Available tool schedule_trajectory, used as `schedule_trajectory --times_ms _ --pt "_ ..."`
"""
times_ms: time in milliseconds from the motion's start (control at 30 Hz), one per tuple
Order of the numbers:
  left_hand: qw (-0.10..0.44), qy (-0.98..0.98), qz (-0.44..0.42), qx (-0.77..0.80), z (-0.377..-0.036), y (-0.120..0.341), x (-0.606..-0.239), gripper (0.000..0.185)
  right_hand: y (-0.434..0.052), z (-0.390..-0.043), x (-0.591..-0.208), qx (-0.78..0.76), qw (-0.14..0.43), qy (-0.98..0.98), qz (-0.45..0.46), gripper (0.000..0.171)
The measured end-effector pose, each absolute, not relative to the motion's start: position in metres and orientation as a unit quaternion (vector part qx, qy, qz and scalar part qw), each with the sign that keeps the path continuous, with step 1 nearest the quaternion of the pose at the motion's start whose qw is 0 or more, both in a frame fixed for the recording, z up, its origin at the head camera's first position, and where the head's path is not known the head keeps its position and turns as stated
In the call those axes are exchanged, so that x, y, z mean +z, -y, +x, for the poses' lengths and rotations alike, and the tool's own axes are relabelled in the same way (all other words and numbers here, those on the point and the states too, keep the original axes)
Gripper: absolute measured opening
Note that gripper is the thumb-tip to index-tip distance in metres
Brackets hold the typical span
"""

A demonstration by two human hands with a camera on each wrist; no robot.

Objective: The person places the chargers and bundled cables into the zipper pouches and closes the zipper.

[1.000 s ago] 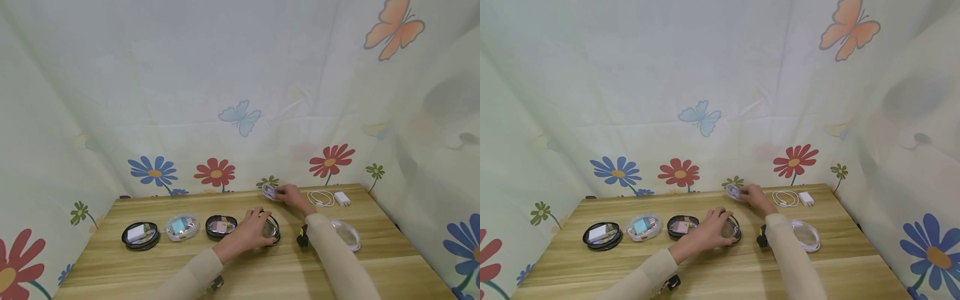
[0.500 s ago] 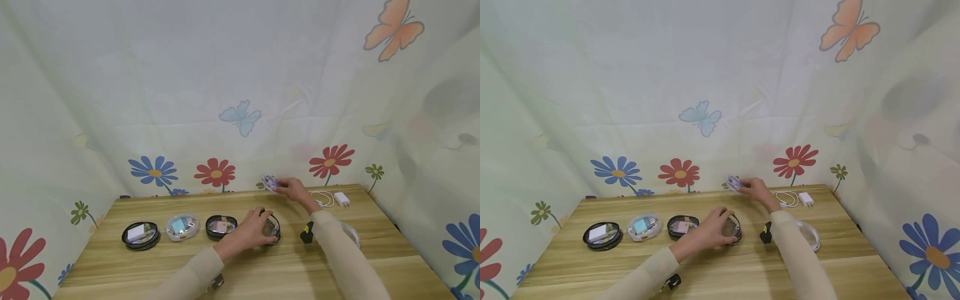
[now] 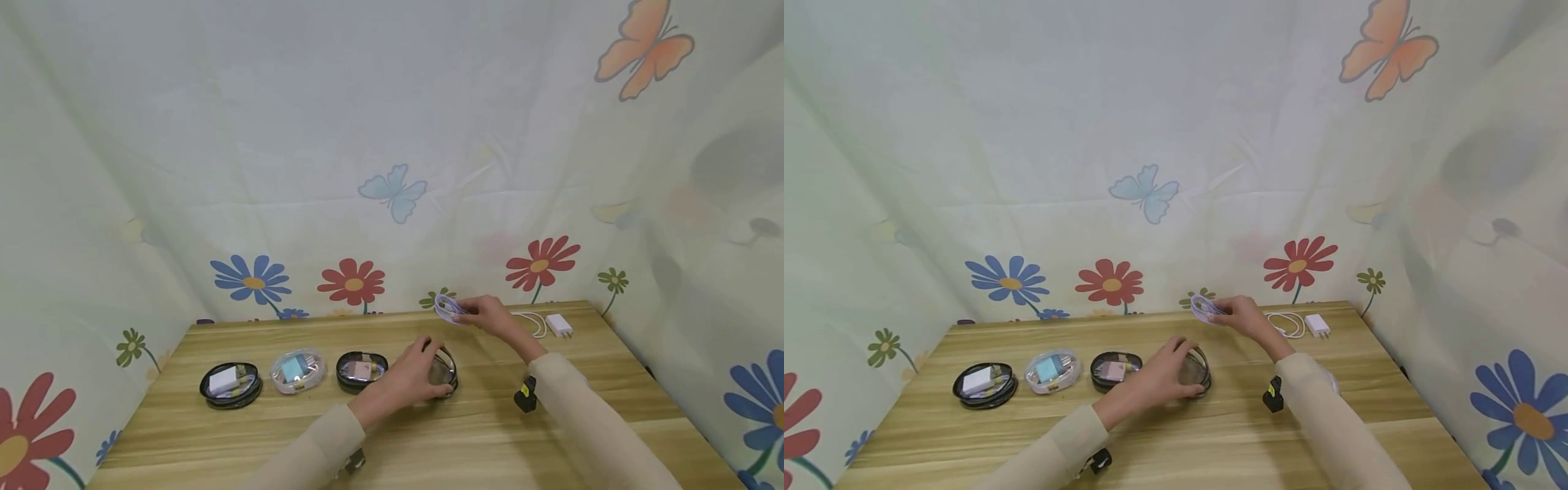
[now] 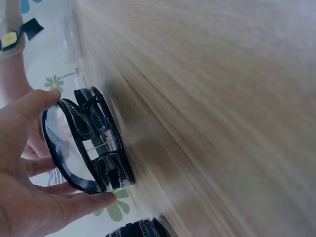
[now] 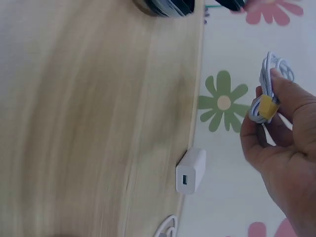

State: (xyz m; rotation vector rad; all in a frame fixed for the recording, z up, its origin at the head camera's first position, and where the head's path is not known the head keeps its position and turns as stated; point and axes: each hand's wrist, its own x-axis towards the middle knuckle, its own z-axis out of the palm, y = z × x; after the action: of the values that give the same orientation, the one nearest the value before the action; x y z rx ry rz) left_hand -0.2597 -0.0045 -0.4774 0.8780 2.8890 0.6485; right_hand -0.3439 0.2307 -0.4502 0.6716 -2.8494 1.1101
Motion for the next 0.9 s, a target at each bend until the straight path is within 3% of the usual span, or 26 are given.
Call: schedule_trajectory --times_ms 100,333,500,900 --pt "0.021 -0.934 0.283 0.216 -0.259 0.005 -0.477 0.084 -0.232 -0.336 -0.449 0.342 -0.015 0.913 0.223 0.039" --pt "0.017 -0.936 0.269 0.225 -0.26 0.006 -0.477 0.088 -0.235 -0.321 -0.451 0.268 -0.059 0.908 0.318 0.015" --pt "0.006 -0.937 0.266 0.227 -0.259 0.007 -0.477 0.086 -0.229 -0.309 -0.452 0.253 -0.097 0.888 0.371 0.018" --pt "-0.023 -0.939 0.258 0.228 -0.251 0.013 -0.477 0.086 -0.208 -0.291 -0.458 0.153 -0.052 0.891 0.424 0.011"
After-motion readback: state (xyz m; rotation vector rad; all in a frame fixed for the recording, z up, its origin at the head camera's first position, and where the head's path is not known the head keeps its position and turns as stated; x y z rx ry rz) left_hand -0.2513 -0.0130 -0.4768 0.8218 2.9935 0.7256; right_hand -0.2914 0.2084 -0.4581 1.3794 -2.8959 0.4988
